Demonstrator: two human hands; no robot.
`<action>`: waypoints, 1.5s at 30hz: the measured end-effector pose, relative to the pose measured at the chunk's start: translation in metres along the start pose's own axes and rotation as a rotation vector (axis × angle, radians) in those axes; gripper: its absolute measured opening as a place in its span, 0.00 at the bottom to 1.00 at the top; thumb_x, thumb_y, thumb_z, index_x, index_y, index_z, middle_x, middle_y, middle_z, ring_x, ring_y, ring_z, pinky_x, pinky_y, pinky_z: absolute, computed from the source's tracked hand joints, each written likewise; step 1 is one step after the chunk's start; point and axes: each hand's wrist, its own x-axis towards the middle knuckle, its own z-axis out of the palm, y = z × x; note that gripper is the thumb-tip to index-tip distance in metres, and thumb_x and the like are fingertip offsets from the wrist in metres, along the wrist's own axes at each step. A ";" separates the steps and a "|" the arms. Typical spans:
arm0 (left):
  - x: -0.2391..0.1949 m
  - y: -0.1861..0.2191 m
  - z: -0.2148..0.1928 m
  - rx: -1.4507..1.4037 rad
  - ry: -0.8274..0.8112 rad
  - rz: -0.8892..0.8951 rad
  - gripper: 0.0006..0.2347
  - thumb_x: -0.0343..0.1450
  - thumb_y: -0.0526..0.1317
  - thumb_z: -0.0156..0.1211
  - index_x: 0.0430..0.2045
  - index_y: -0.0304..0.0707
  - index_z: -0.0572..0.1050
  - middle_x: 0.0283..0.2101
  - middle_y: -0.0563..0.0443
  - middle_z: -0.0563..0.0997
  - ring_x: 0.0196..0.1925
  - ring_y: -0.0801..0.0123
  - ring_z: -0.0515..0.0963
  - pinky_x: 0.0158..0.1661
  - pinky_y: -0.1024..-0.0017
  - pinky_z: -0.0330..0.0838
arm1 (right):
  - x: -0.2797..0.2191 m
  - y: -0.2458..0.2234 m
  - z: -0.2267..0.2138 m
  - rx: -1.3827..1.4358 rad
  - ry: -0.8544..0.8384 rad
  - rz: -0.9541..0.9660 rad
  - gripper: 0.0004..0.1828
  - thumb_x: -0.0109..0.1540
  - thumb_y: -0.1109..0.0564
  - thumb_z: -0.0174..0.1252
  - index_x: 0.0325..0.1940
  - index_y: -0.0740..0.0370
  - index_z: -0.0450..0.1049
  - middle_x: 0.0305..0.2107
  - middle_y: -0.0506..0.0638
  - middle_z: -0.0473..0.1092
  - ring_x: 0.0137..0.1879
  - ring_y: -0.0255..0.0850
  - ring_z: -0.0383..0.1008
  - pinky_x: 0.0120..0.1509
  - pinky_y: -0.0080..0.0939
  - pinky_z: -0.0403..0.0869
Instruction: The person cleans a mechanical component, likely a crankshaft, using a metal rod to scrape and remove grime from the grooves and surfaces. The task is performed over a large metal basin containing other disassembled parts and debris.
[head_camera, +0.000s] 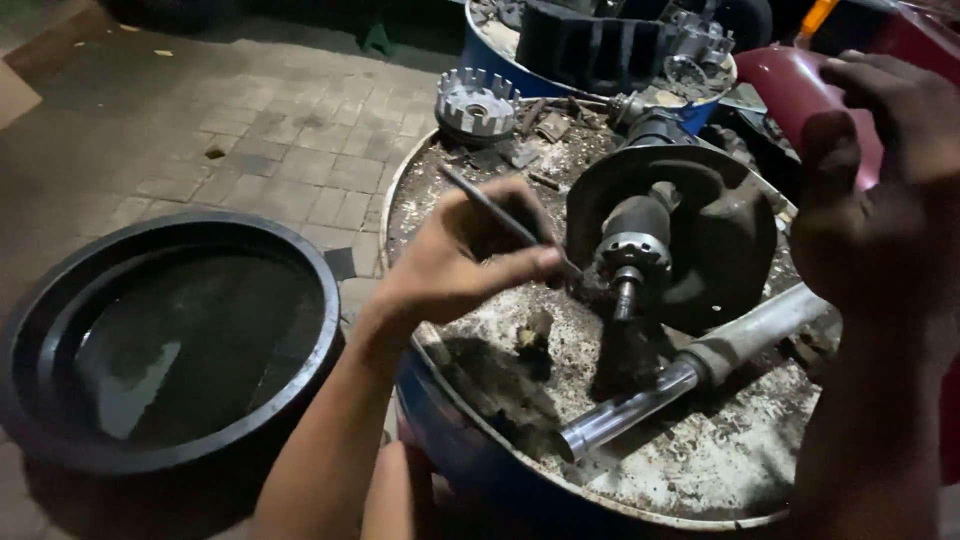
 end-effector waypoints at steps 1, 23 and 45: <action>0.000 -0.004 0.004 0.226 0.010 0.076 0.06 0.74 0.41 0.60 0.34 0.40 0.72 0.35 0.50 0.78 0.34 0.69 0.83 0.36 0.77 0.84 | -0.001 0.004 0.000 -0.025 -0.030 0.013 0.20 0.84 0.66 0.44 0.69 0.94 0.71 0.62 0.84 0.69 0.68 0.74 0.70 0.74 0.65 0.68; -0.029 0.023 0.035 0.550 0.233 0.207 0.06 0.71 0.28 0.66 0.35 0.29 0.74 0.41 0.39 0.85 0.43 0.60 0.89 0.46 0.71 0.87 | 0.001 -0.007 0.003 0.161 -0.090 0.005 0.21 0.88 0.65 0.43 0.70 0.95 0.70 0.64 0.84 0.67 0.64 0.71 0.73 0.69 0.61 0.74; -0.009 0.012 0.028 0.839 0.269 0.288 0.07 0.74 0.31 0.67 0.35 0.29 0.72 0.34 0.41 0.84 0.35 0.60 0.89 0.34 0.70 0.85 | 0.024 0.017 0.029 1.429 0.373 1.170 0.34 0.52 0.37 0.35 0.41 0.62 0.78 0.46 0.63 0.78 0.58 0.65 0.82 0.60 0.59 0.76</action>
